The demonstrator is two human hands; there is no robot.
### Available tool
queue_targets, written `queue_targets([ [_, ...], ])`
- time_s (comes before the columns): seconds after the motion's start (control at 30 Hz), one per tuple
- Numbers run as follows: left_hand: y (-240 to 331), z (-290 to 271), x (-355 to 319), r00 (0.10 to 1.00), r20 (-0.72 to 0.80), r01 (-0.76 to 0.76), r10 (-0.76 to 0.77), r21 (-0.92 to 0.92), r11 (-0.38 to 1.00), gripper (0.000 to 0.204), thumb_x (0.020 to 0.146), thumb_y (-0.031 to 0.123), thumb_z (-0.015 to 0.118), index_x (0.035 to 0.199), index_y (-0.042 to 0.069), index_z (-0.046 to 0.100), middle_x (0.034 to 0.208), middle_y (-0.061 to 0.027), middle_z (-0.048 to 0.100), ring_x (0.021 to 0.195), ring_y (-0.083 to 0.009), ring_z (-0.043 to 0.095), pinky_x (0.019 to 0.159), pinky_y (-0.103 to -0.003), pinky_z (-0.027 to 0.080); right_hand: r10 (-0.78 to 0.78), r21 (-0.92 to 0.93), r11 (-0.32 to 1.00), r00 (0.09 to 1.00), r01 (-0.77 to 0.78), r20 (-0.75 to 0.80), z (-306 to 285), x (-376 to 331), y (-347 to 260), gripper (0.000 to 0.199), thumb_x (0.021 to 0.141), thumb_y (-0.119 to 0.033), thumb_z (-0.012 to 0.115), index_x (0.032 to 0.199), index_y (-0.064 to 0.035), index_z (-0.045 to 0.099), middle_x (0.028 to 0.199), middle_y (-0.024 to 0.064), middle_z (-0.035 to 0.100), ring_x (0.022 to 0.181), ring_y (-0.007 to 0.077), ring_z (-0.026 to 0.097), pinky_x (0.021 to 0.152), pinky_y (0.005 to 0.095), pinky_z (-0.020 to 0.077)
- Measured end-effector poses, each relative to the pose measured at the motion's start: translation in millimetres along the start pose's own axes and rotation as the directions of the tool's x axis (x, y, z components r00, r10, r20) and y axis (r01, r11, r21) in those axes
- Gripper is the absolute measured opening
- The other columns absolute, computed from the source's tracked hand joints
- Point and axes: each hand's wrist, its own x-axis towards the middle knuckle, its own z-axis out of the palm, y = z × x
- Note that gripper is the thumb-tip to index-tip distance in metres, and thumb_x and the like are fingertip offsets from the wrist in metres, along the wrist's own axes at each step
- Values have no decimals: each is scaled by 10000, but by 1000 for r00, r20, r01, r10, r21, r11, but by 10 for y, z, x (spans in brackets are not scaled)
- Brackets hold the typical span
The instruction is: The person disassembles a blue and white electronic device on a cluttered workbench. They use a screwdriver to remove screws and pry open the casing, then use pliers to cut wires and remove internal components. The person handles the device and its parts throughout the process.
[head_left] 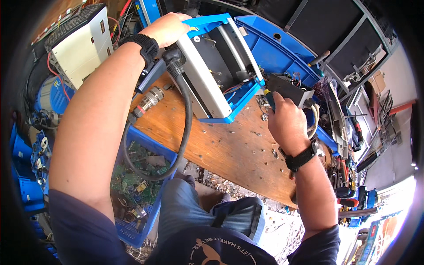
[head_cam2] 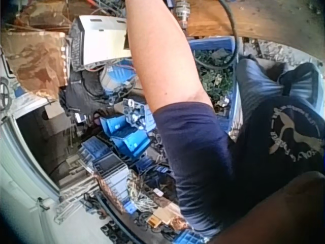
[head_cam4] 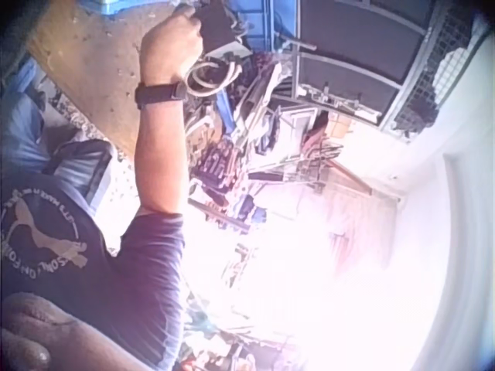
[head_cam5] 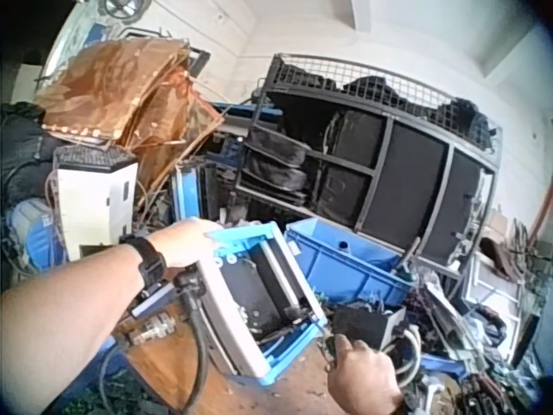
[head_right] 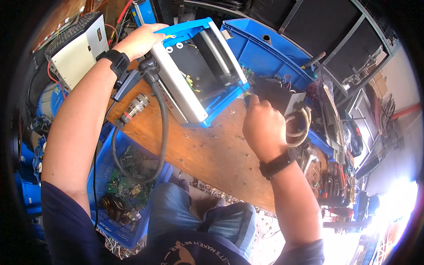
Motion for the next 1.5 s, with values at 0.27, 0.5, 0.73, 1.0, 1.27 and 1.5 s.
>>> queue_targets([
  [0.27,-17,16,-1,1000,0,18,-18,-42,999,403,935,131,531,1321,15,548,1130,-76,651,1029,-148,587,951,-282,424,44,-49,998,999,-43,17,62,114,-15,142,859,-83,496,930,5,581,782,211,653,696,374,683,607,435,569],
  [0.5,-340,1,126,997,-40,-72,68,-106,992,411,921,131,532,1316,23,555,1138,-70,652,1042,-150,590,966,-277,415,56,52,997,998,-58,27,-57,171,-28,153,875,-112,501,905,-5,606,792,224,663,743,411,665,674,477,551],
  [0.73,93,20,-60,998,58,16,0,-287,958,206,906,96,581,1078,21,666,884,-75,677,782,-163,620,723,-312,507,98,64,993,995,-100,35,-19,182,1,152,856,-93,505,915,-4,613,823,247,662,773,423,663,704,484,544],
  [1.0,-90,-113,20,996,59,-54,61,-110,992,350,915,158,551,1233,17,594,1053,-79,660,948,-150,596,872,-277,448,183,180,962,975,-203,123,-80,330,121,349,773,-129,585,1091,-10,665,935,261,664,912,408,642,838,451,515],
  [1.27,-220,-145,32,999,24,-33,33,-1,999,475,926,235,505,1369,63,506,1145,-55,632,1045,-131,556,967,-268,380,191,159,962,966,-220,176,-36,420,237,353,751,-97,591,1083,-17,679,929,250,668,899,403,644,846,432,516],
  [1.5,-74,-152,-10,998,60,8,-5,-63,998,472,934,222,501,1372,44,504,1180,-56,627,1065,-134,559,987,-271,372,105,170,978,990,-119,91,-48,426,379,351,734,-71,601,1069,-36,697,932,244,672,893,385,653,853,422,517],
])
